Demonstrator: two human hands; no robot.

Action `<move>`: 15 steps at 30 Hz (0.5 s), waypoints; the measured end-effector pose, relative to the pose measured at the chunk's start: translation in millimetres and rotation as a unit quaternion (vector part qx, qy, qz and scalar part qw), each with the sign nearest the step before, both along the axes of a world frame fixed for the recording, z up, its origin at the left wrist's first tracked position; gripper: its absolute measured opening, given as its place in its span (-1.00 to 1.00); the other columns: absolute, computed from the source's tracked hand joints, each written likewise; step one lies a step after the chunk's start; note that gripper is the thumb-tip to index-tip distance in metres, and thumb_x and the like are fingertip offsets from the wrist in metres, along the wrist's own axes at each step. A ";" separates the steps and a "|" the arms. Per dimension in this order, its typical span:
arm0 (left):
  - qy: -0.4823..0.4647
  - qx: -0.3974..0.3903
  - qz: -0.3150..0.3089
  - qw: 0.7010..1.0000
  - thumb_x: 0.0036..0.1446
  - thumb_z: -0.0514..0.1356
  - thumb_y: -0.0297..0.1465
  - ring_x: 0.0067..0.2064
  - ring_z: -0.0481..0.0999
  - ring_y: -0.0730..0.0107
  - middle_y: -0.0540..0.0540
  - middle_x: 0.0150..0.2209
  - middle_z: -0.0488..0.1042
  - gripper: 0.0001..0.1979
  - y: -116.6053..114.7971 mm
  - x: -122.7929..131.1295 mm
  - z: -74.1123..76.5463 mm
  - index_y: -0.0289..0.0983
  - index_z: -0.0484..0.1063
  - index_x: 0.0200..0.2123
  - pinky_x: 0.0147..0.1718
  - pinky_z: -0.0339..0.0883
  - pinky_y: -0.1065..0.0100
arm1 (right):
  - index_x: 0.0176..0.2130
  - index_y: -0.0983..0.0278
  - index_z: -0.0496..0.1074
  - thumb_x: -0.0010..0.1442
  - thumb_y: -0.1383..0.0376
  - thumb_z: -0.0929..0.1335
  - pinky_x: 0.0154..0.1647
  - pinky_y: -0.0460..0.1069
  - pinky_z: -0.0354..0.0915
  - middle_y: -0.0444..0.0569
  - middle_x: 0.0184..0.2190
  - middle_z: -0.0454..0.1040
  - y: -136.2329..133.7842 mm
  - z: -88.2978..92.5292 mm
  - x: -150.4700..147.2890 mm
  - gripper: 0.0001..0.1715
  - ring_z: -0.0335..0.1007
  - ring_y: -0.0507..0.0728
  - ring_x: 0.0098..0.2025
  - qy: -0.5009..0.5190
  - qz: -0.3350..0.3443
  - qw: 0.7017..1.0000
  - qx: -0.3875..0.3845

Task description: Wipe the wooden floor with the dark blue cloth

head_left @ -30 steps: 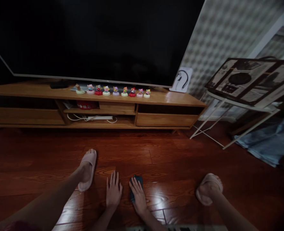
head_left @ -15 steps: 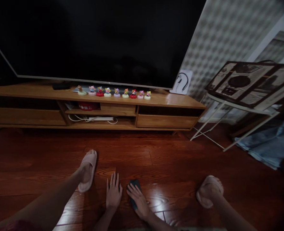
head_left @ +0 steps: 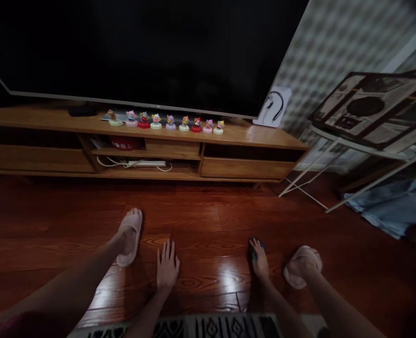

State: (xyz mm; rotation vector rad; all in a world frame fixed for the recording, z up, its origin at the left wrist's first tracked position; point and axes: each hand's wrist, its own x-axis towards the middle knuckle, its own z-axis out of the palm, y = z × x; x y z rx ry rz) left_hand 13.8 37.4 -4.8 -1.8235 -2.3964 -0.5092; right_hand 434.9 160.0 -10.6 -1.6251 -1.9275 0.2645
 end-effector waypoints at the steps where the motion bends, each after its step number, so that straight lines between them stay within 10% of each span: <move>1: 0.000 0.000 -0.001 1.000 0.27 -0.10 -0.37 0.43 0.14 0.17 -0.20 0.41 0.18 -0.40 -0.3 -0.1 1.3 -0.32 0.16 0.36 0.42 -0.05 -0.07 | 0.28 0.26 0.36 0.01 0.42 0.17 0.40 0.37 0.03 0.09 0.35 0.27 -1.0 -3.9 -10.7 -0.15 -0.02 0.27 0.46 0.004 -0.052 0.999 0.009; 5: -0.005 0.003 0.000 1.000 0.28 -0.10 -0.36 0.44 0.13 0.16 -0.22 0.41 0.17 -0.40 -0.9 -0.1 3.8 -0.33 0.18 0.36 0.43 -0.09 -0.07 | 0.32 0.32 0.30 -0.01 0.48 0.18 0.43 0.39 -0.10 0.12 0.41 0.16 -18.8 -8.2 -102.7 -0.11 -0.21 0.29 0.50 0.005 -0.099 0.995 0.007; 10: -0.018 0.004 0.000 1.000 0.28 -0.09 -0.36 0.44 0.13 0.18 -0.22 0.41 0.17 -0.40 -0.7 -0.2 4.5 -0.30 0.16 0.37 0.43 -0.10 -0.07 | 0.39 0.18 0.17 -0.12 0.55 0.23 0.46 0.31 -0.10 -0.03 0.44 0.10 -68.0 -1.5 -215.3 0.09 -0.16 0.18 0.49 -0.015 0.185 0.982 -0.036; 15: -0.028 -0.010 -0.003 1.000 0.29 -0.09 -0.36 0.45 0.10 0.17 -0.22 0.43 0.13 -0.40 -1.3 -1.3 12.3 -0.29 0.11 0.39 0.43 -0.08 -0.07 | 0.35 0.12 0.26 -0.08 0.49 0.30 0.43 0.20 0.02 -0.07 0.41 0.17 -72.7 13.0 -215.4 0.00 -0.01 0.13 0.45 -0.065 0.312 0.947 -0.038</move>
